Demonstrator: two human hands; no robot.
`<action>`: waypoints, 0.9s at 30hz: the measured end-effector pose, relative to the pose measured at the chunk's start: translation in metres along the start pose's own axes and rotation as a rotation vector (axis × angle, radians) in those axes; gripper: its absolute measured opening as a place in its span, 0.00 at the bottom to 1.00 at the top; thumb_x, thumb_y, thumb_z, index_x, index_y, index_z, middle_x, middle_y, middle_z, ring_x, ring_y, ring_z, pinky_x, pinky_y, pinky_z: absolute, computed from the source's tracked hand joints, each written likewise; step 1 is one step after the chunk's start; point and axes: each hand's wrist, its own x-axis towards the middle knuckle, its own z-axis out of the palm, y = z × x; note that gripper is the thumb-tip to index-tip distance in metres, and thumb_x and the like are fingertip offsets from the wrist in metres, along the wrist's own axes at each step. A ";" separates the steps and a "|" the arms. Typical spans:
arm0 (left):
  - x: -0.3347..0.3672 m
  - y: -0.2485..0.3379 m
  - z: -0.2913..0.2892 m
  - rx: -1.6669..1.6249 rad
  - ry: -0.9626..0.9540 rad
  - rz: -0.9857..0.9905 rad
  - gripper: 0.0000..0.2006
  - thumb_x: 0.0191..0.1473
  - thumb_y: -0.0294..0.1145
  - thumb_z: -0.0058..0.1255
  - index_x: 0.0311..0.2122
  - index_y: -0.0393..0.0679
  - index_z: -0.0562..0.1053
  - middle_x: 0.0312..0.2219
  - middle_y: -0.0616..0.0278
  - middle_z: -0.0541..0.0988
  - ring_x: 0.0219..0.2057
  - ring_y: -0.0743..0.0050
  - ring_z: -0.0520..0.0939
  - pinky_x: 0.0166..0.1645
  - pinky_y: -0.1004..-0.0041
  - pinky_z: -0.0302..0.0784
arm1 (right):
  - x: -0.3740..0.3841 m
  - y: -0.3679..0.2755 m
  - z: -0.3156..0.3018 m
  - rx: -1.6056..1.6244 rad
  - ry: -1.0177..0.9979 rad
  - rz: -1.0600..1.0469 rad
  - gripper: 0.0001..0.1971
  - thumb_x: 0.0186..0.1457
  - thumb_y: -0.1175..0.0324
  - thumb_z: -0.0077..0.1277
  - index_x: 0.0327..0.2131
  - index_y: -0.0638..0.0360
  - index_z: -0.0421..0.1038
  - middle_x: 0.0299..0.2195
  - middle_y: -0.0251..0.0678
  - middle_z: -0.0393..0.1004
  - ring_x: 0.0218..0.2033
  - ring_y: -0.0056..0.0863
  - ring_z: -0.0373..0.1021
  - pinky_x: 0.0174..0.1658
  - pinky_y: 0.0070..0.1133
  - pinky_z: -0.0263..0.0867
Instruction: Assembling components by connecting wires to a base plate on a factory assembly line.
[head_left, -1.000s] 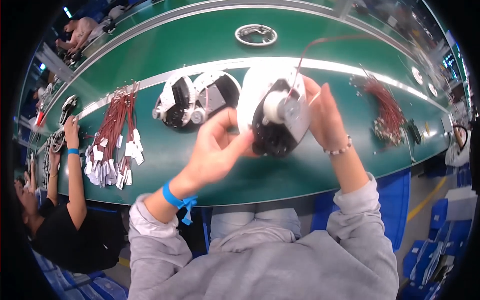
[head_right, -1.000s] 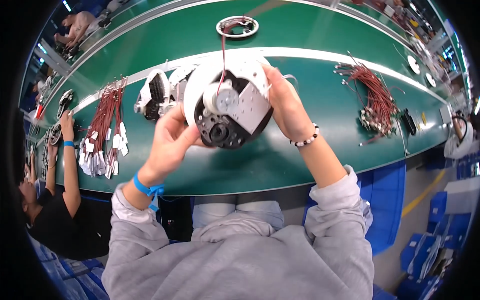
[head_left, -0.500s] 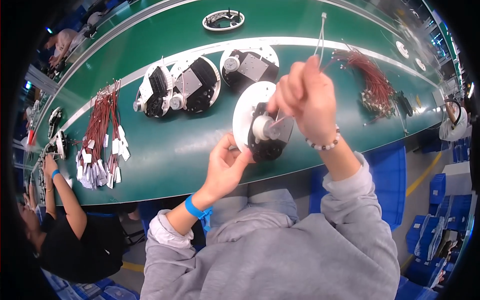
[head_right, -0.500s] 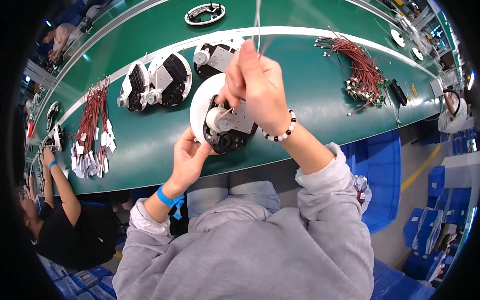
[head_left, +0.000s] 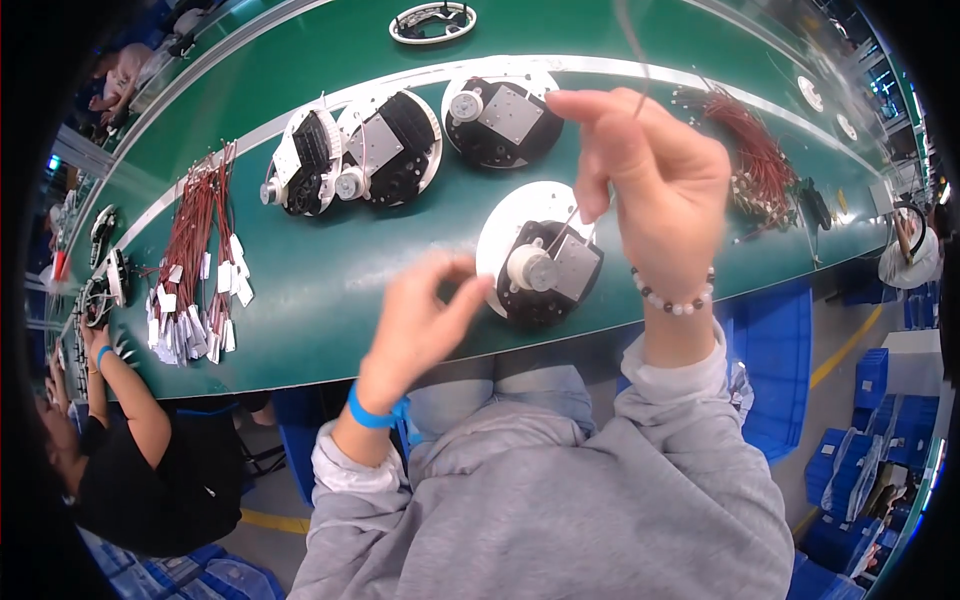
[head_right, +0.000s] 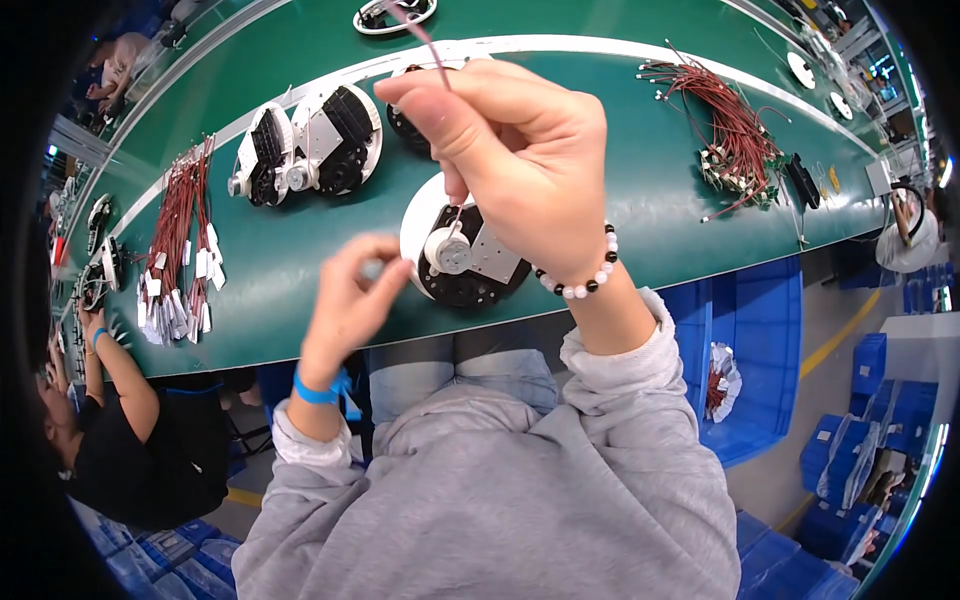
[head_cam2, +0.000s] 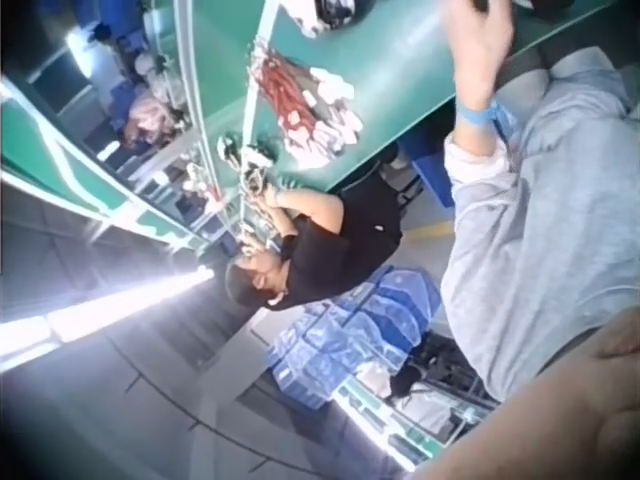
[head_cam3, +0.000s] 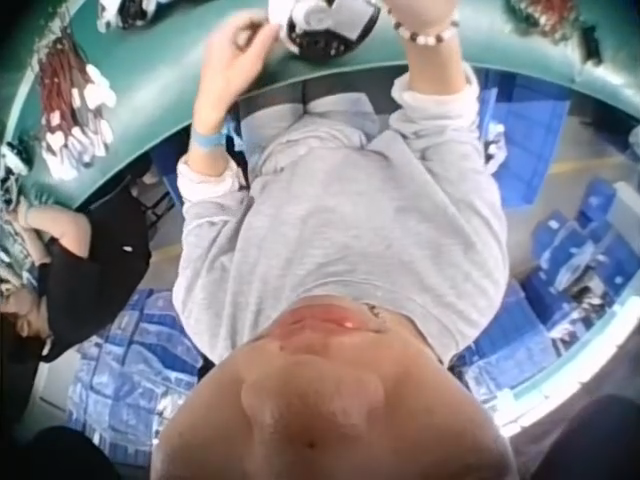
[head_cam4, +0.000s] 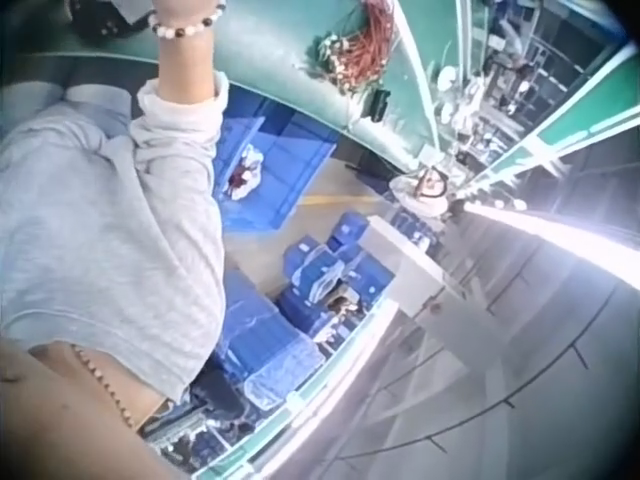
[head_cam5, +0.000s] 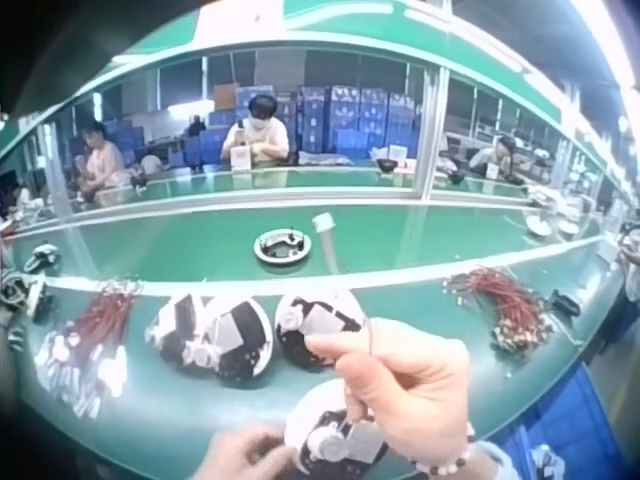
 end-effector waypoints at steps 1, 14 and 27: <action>0.009 0.008 -0.009 -0.035 0.109 0.071 0.08 0.44 0.23 0.48 0.34 0.37 0.70 0.31 0.65 0.72 0.30 0.83 0.71 0.26 0.84 0.68 | -0.002 0.001 0.000 -0.133 -0.031 -0.005 0.12 0.51 0.67 0.44 0.31 0.68 0.71 0.13 0.24 0.59 0.12 0.09 0.52 0.15 0.09 0.45; 0.053 0.074 -0.022 -0.006 0.324 0.629 0.12 0.36 0.21 0.54 0.31 0.38 0.71 0.33 0.62 0.70 0.24 0.87 0.67 0.16 0.91 0.55 | -0.012 0.013 0.001 0.124 -0.193 0.220 0.21 0.52 0.70 0.31 0.50 0.68 0.53 0.32 0.34 0.66 0.21 0.11 0.56 0.23 0.08 0.53; 0.057 0.073 -0.042 -0.426 0.255 0.619 0.04 0.42 0.20 0.49 0.28 0.36 0.72 0.31 0.58 0.72 0.28 0.84 0.71 0.28 0.87 0.68 | -0.015 0.020 0.004 0.080 -0.224 0.240 0.14 0.55 0.68 0.35 0.42 0.65 0.62 0.14 0.26 0.60 0.14 0.10 0.54 0.18 0.11 0.52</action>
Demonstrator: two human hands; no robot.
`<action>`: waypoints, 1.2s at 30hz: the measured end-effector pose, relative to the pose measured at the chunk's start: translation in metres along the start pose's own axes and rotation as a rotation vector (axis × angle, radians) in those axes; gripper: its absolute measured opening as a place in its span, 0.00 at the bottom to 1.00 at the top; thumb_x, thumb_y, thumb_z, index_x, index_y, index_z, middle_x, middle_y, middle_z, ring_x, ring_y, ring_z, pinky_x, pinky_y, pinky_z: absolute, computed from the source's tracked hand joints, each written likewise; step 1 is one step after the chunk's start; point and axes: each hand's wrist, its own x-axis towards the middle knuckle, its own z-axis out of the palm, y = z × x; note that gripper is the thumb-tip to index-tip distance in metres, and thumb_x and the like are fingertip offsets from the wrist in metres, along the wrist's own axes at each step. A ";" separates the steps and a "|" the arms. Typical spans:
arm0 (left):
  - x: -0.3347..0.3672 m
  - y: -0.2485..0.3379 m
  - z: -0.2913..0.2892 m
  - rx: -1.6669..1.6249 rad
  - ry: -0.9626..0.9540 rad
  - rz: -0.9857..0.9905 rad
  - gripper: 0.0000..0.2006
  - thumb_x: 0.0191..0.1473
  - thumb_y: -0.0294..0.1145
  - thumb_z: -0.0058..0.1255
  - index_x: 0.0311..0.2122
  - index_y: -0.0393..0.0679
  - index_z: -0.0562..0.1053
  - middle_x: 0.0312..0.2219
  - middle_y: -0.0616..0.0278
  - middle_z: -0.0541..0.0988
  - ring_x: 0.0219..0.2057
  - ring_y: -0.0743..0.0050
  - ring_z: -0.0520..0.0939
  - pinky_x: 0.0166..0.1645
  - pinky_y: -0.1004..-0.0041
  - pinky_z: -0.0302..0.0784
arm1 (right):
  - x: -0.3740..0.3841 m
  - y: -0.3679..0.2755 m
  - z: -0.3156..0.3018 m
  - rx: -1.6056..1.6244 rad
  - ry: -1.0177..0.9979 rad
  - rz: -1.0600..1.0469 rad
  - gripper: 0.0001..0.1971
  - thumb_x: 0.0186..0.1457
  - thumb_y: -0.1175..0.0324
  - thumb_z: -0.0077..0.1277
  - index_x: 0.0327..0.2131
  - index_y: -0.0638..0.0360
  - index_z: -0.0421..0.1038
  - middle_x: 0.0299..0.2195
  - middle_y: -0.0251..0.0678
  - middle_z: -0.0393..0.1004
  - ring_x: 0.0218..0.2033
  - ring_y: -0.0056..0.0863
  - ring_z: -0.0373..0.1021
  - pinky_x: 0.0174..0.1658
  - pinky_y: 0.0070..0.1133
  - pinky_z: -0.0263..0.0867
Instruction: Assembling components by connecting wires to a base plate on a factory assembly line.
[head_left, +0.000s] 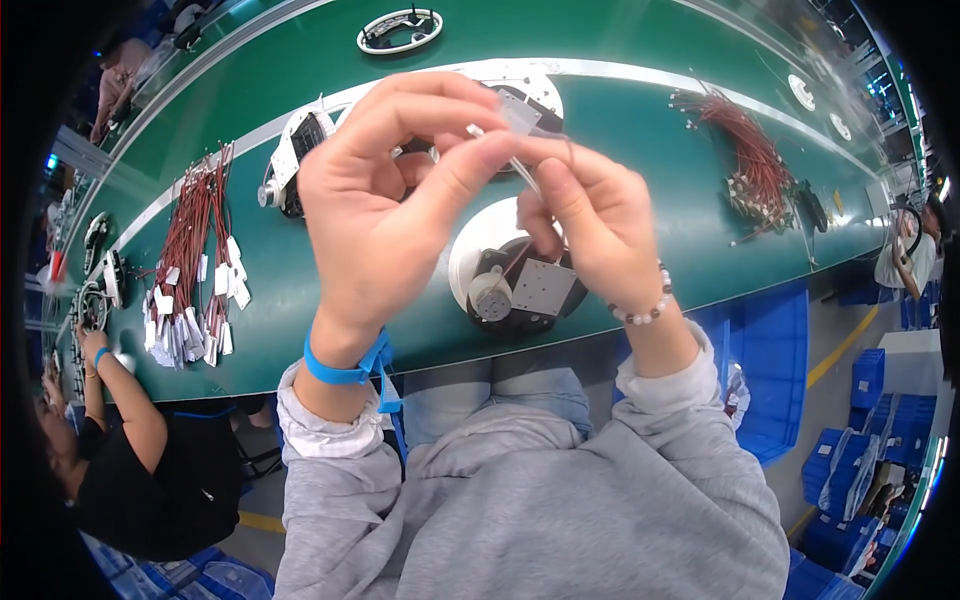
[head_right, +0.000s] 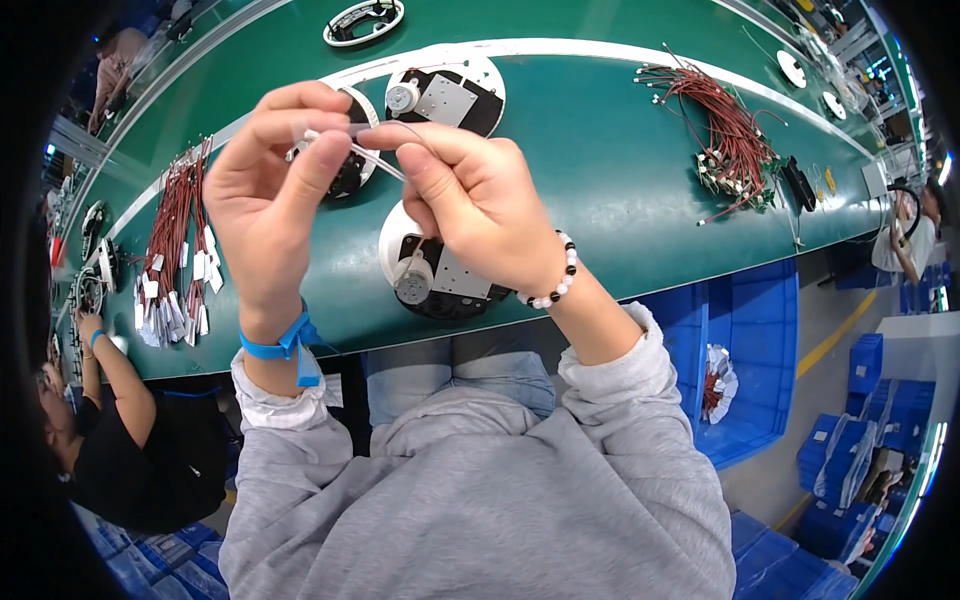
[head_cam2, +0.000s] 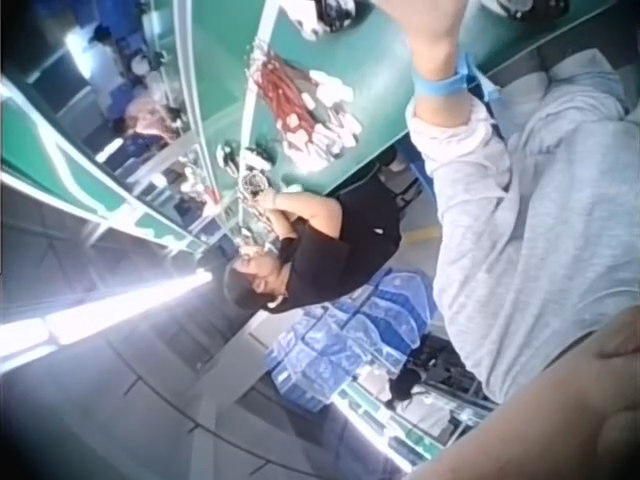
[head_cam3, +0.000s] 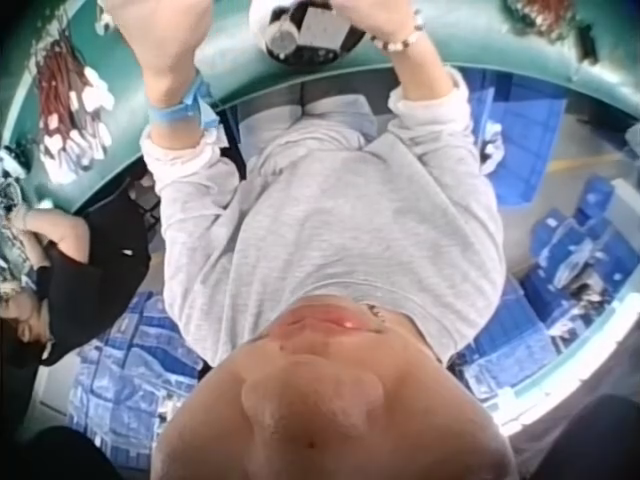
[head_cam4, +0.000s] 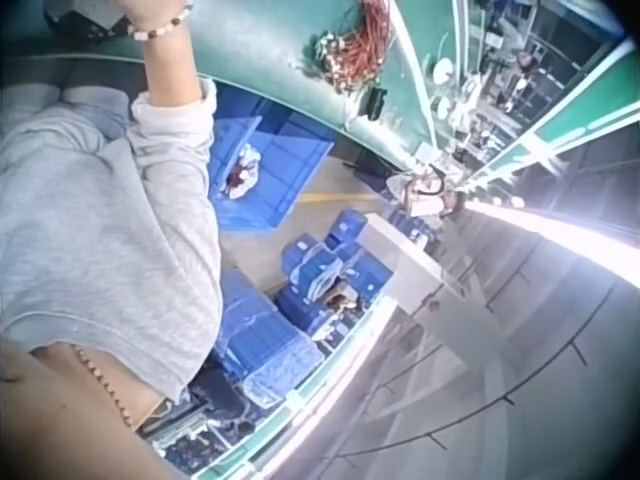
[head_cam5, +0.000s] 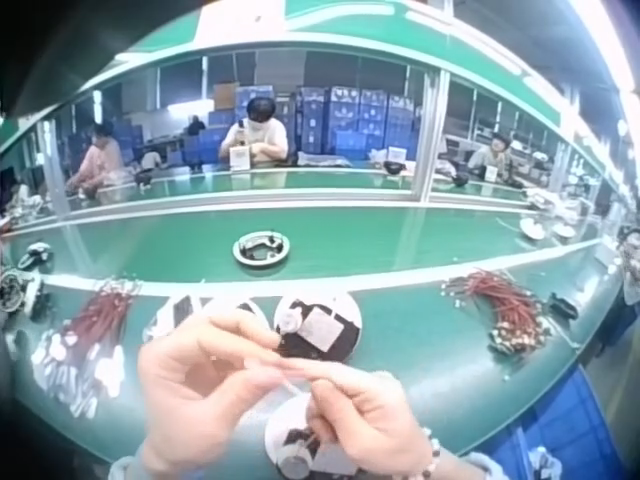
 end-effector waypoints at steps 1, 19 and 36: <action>0.002 0.003 -0.002 0.044 -0.036 0.043 0.05 0.44 0.20 0.47 0.30 0.35 0.71 0.33 0.55 0.72 0.31 0.80 0.71 0.31 0.85 0.66 | 0.000 0.000 0.000 -0.123 0.040 -0.020 0.14 0.55 0.67 0.35 0.38 0.65 0.67 0.12 0.25 0.59 0.13 0.11 0.54 0.18 0.11 0.51; 0.017 0.022 0.009 0.125 0.032 0.062 0.18 0.43 0.15 0.44 0.43 0.31 0.63 0.24 0.52 0.75 0.22 0.78 0.76 0.24 0.86 0.70 | 0.006 -0.019 -0.006 -0.226 0.062 -0.227 0.08 0.45 0.81 0.46 0.32 0.72 0.68 0.20 0.40 0.70 0.19 0.24 0.68 0.22 0.14 0.65; 0.004 -0.013 0.012 0.272 -0.256 0.017 0.13 0.48 0.26 0.44 0.40 0.37 0.69 0.33 0.57 0.74 0.32 0.76 0.75 0.29 0.81 0.69 | -0.012 -0.034 -0.027 -0.322 0.225 -0.082 0.06 0.42 0.81 0.49 0.28 0.69 0.71 0.20 0.37 0.72 0.19 0.18 0.67 0.22 0.12 0.63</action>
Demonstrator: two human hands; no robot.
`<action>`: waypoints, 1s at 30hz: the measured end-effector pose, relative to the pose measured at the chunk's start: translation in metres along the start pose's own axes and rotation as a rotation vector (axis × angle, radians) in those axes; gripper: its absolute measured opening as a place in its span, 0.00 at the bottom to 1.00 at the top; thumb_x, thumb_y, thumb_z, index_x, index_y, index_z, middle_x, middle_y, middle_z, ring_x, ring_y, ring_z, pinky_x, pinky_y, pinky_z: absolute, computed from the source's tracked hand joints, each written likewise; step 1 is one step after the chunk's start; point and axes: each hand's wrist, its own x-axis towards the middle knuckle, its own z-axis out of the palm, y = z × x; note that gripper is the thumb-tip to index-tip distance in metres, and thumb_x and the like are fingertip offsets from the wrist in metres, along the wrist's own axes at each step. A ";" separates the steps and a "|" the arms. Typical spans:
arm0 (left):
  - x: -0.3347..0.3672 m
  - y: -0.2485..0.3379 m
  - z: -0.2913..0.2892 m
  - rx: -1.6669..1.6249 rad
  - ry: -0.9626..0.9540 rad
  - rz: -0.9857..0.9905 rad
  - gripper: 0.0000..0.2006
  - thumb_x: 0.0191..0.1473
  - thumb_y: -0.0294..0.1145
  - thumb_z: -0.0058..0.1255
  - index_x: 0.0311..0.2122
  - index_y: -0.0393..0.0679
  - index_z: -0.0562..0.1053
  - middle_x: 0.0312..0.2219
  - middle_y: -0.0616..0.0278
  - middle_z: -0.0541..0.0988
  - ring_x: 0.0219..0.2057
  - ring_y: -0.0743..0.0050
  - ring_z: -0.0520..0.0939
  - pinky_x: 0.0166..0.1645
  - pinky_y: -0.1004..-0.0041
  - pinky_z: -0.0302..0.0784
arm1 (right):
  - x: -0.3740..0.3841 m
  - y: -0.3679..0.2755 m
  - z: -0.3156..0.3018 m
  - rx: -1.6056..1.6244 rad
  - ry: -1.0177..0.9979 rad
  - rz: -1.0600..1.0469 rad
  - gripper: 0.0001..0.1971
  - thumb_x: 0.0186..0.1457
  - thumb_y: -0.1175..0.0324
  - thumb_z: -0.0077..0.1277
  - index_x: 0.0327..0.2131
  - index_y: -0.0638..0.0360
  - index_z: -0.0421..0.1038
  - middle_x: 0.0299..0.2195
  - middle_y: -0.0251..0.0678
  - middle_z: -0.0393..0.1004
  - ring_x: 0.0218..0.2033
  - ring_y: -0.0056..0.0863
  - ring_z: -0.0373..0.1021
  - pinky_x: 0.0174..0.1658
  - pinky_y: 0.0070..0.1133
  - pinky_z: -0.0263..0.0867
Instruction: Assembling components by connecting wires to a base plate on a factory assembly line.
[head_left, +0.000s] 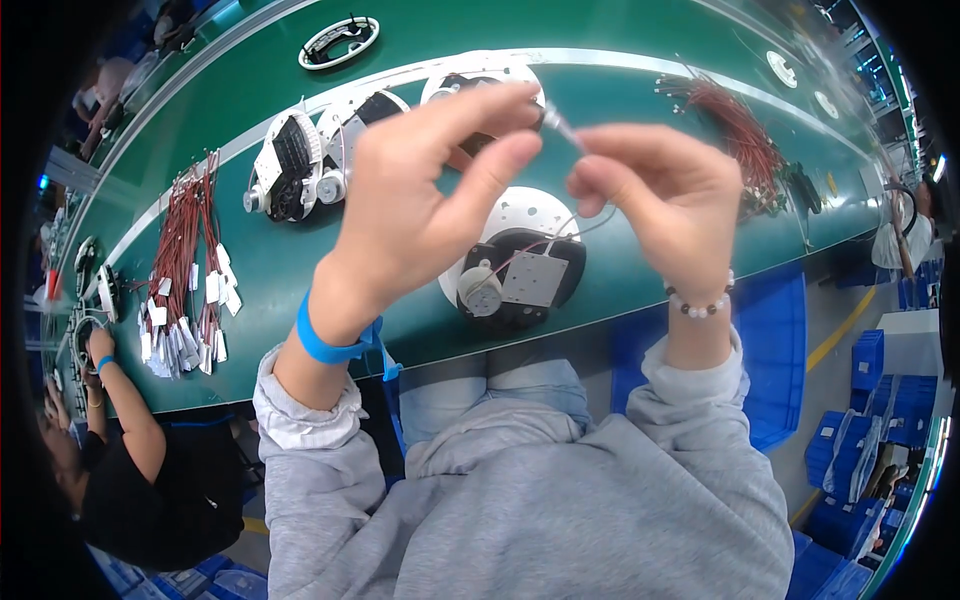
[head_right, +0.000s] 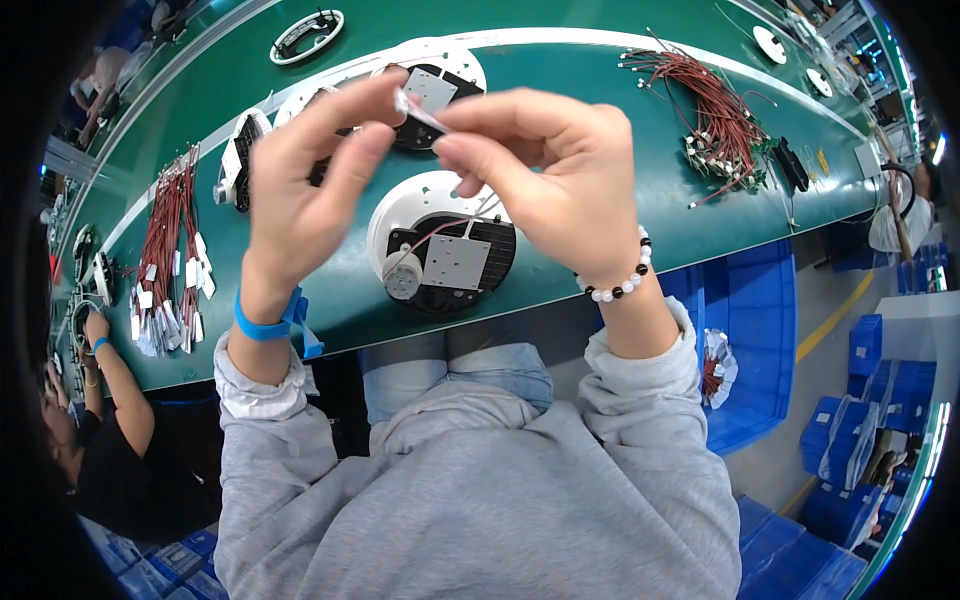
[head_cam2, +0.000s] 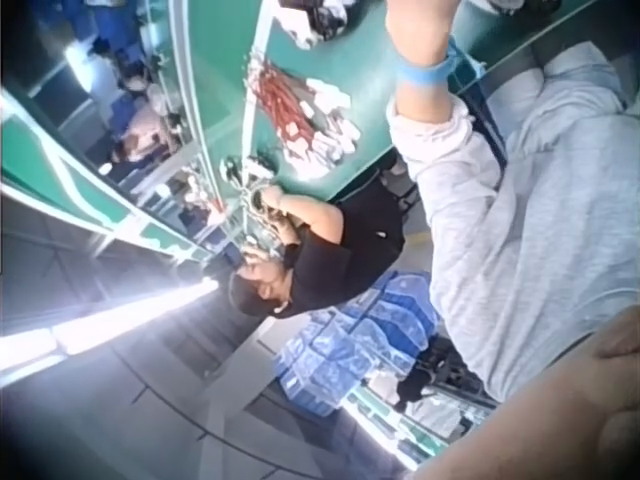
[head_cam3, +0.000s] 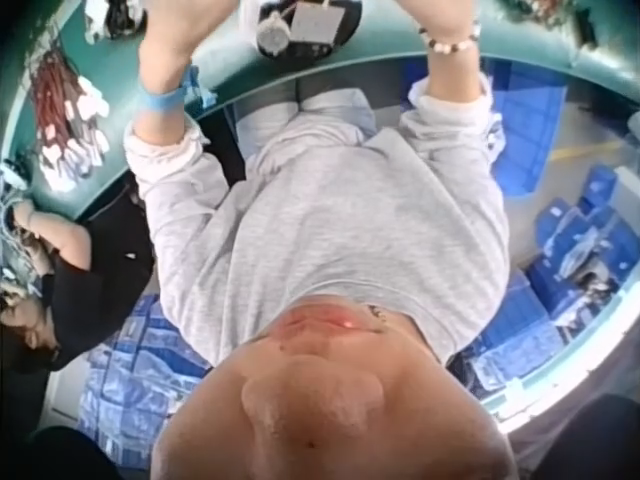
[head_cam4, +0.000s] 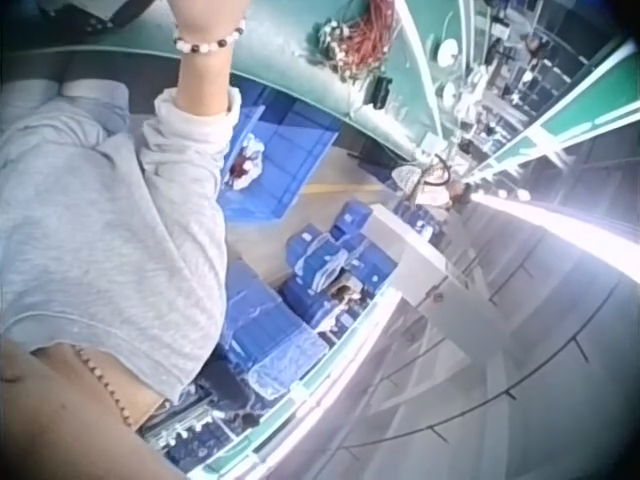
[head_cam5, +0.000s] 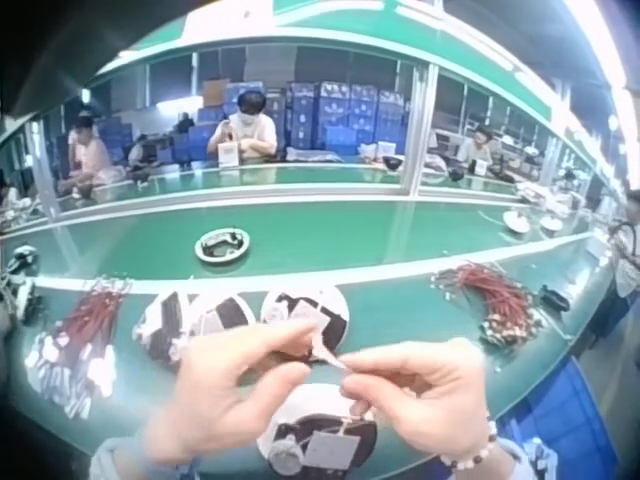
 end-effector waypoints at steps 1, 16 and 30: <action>-0.003 -0.011 0.004 0.108 -0.022 0.033 0.13 0.46 0.26 0.45 0.40 0.37 0.69 0.32 0.56 0.75 0.31 0.73 0.75 0.29 0.79 0.69 | -0.002 0.006 -0.003 -0.099 -0.036 0.042 0.07 0.43 0.82 0.48 0.29 0.70 0.70 0.19 0.38 0.71 0.19 0.19 0.67 0.22 0.12 0.62; -0.017 -0.046 0.013 0.181 -0.393 -0.398 0.12 0.43 0.34 0.49 0.28 0.32 0.73 0.17 0.53 0.75 0.18 0.76 0.74 0.25 0.79 0.68 | -0.022 0.046 -0.002 -0.786 -0.138 -0.096 0.01 0.34 0.75 0.51 0.17 0.60 0.70 0.13 0.34 0.64 0.14 0.26 0.62 0.18 0.19 0.57; -0.023 -0.048 0.019 0.104 -0.307 -0.487 0.13 0.41 0.33 0.50 0.27 0.32 0.73 0.16 0.55 0.75 0.18 0.81 0.74 0.22 0.81 0.68 | -0.017 0.047 0.012 -1.015 -0.241 -0.212 0.03 0.34 0.77 0.49 0.15 0.61 0.65 0.15 0.37 0.64 0.19 0.35 0.64 0.23 0.25 0.60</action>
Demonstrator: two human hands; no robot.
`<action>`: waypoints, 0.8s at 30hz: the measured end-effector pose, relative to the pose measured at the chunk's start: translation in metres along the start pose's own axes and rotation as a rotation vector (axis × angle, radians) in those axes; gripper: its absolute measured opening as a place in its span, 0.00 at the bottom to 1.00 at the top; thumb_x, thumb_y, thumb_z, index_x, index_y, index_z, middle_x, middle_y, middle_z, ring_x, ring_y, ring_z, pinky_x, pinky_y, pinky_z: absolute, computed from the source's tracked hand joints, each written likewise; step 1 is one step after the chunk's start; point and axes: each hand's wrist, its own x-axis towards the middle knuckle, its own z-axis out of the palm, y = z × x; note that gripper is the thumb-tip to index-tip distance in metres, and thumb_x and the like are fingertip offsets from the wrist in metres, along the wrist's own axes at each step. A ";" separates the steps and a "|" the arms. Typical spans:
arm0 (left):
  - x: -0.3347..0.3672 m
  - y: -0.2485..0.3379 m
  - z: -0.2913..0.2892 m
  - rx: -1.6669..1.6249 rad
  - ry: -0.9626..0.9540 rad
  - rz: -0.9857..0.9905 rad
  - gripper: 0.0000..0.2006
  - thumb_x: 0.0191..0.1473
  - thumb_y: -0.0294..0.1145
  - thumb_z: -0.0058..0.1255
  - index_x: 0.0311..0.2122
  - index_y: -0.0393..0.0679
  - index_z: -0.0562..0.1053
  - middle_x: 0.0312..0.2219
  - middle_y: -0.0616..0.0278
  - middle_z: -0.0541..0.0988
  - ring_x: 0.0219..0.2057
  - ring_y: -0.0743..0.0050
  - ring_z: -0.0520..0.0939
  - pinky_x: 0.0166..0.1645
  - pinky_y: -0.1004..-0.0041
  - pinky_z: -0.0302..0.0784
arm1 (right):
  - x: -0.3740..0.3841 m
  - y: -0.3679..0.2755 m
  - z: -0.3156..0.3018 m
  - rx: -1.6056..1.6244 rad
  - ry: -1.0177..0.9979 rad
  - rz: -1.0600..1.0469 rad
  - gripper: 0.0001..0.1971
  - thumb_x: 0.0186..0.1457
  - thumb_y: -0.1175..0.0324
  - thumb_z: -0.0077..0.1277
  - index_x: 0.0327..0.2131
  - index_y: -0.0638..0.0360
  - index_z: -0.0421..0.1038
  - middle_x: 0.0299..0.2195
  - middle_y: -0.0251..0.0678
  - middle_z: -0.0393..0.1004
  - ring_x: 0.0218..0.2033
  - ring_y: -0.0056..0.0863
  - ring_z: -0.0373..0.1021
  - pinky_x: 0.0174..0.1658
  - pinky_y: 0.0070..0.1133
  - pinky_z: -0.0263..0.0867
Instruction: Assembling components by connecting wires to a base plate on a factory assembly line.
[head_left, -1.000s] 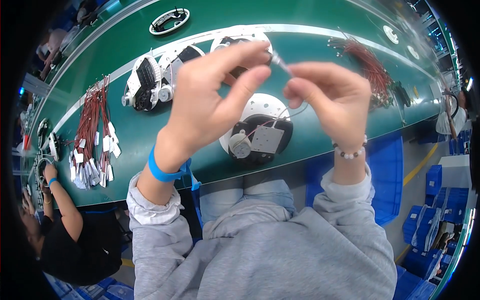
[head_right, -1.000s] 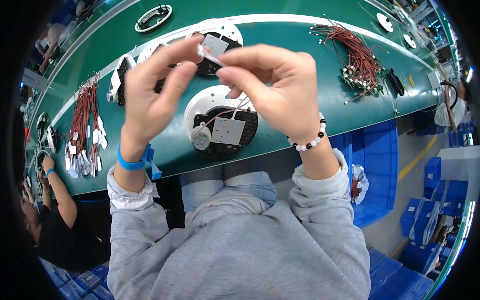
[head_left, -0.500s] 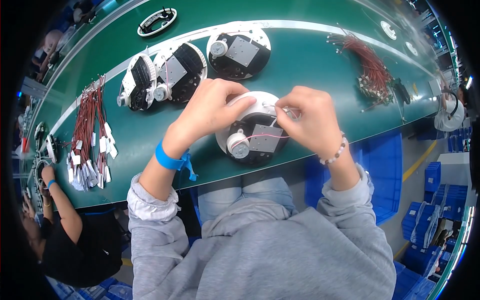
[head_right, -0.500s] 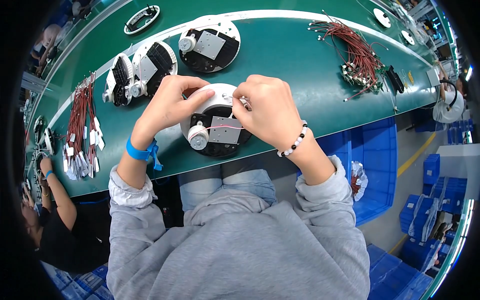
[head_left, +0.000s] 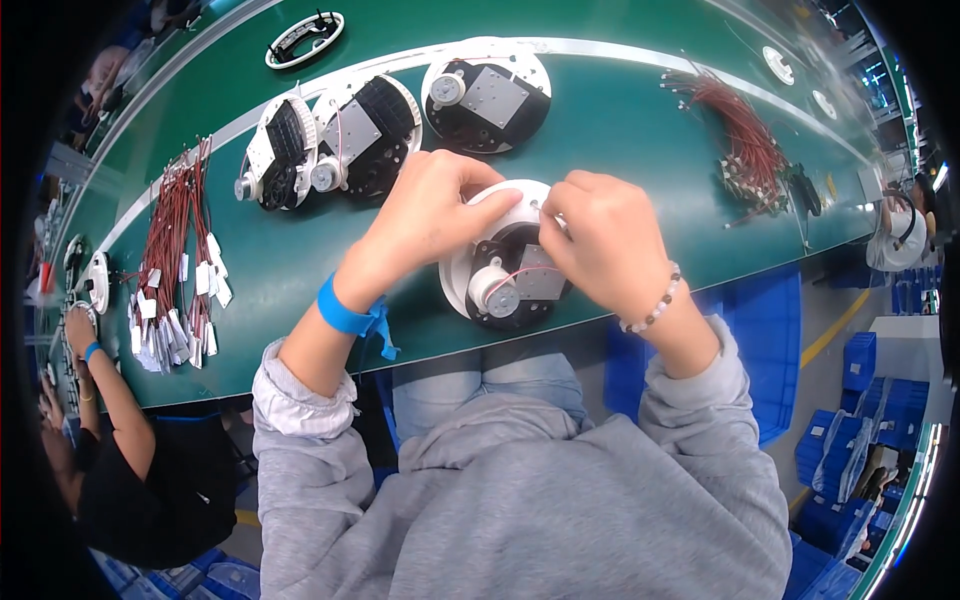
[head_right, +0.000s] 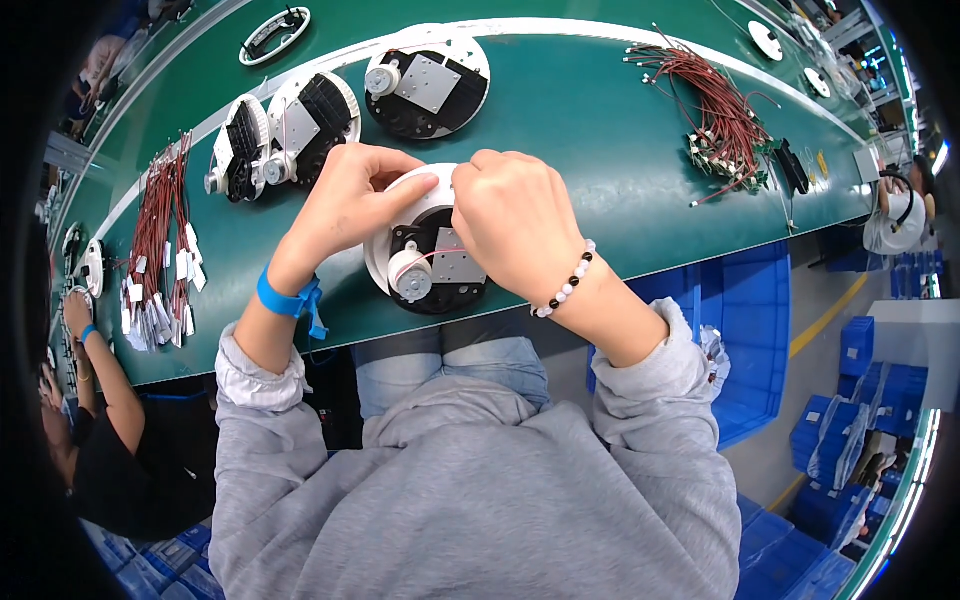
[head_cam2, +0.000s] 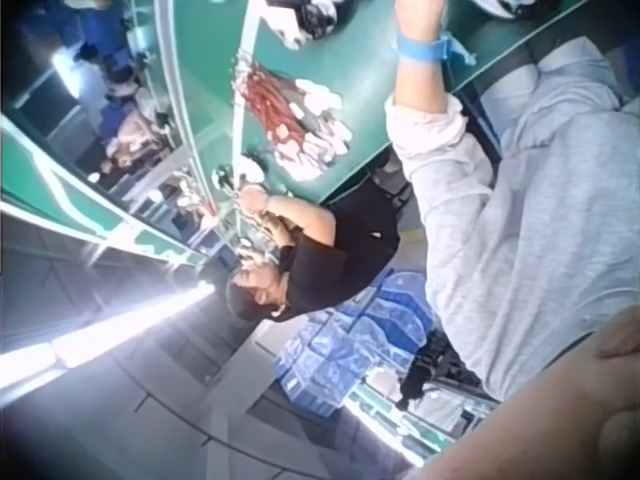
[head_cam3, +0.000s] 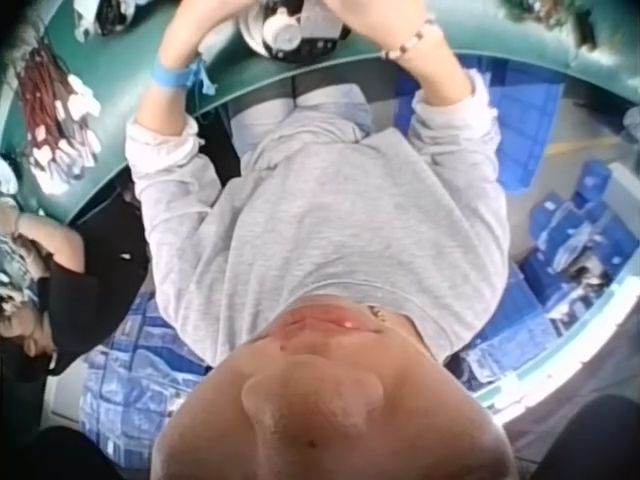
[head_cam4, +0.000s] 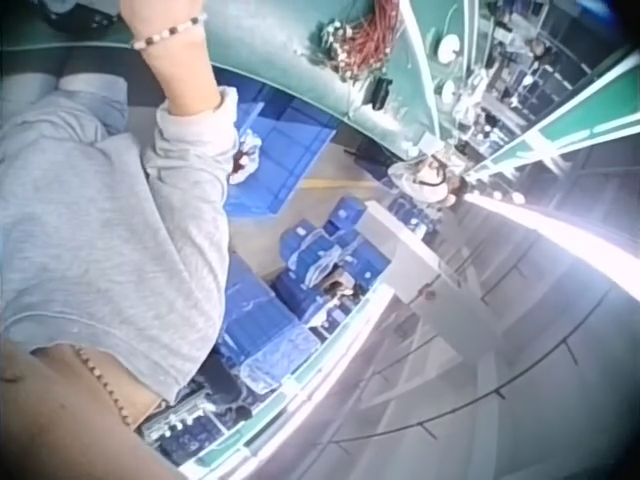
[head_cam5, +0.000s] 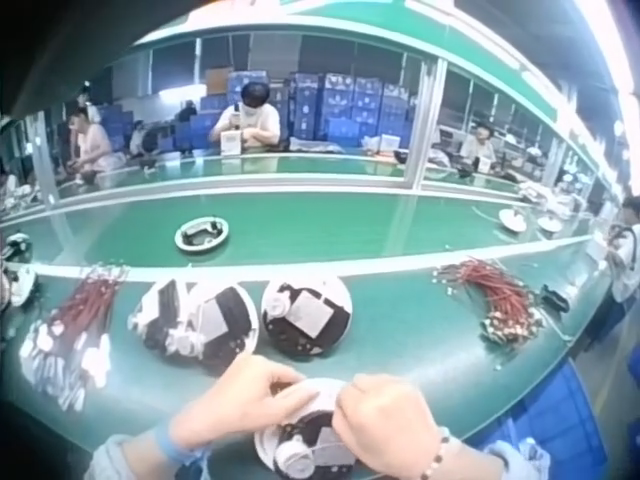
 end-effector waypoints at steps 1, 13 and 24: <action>0.001 0.001 0.000 -0.001 0.001 -0.003 0.13 0.41 0.33 0.50 0.27 0.32 0.73 0.16 0.55 0.75 0.18 0.81 0.74 0.22 0.81 0.68 | 0.001 0.000 0.000 0.004 -0.011 -0.013 0.03 0.34 0.76 0.48 0.15 0.61 0.65 0.15 0.37 0.64 0.19 0.35 0.64 0.23 0.26 0.59; 0.014 -0.028 -0.022 -0.626 -0.627 -0.314 0.17 0.52 0.31 0.39 0.48 0.38 0.62 0.40 0.63 0.70 0.39 0.80 0.71 0.43 0.79 0.66 | 0.000 0.013 0.006 0.109 -0.125 0.049 0.03 0.34 0.71 0.50 0.17 0.57 0.68 0.16 0.34 0.67 0.19 0.32 0.64 0.26 0.24 0.56; 0.007 -0.049 0.019 -0.773 -0.428 -0.161 0.10 0.43 0.25 0.50 0.34 0.34 0.70 0.28 0.63 0.75 0.28 0.83 0.73 0.33 0.81 0.70 | -0.003 0.009 0.018 0.270 0.132 0.015 0.03 0.34 0.74 0.53 0.17 0.57 0.69 0.16 0.31 0.65 0.19 0.29 0.63 0.28 0.23 0.57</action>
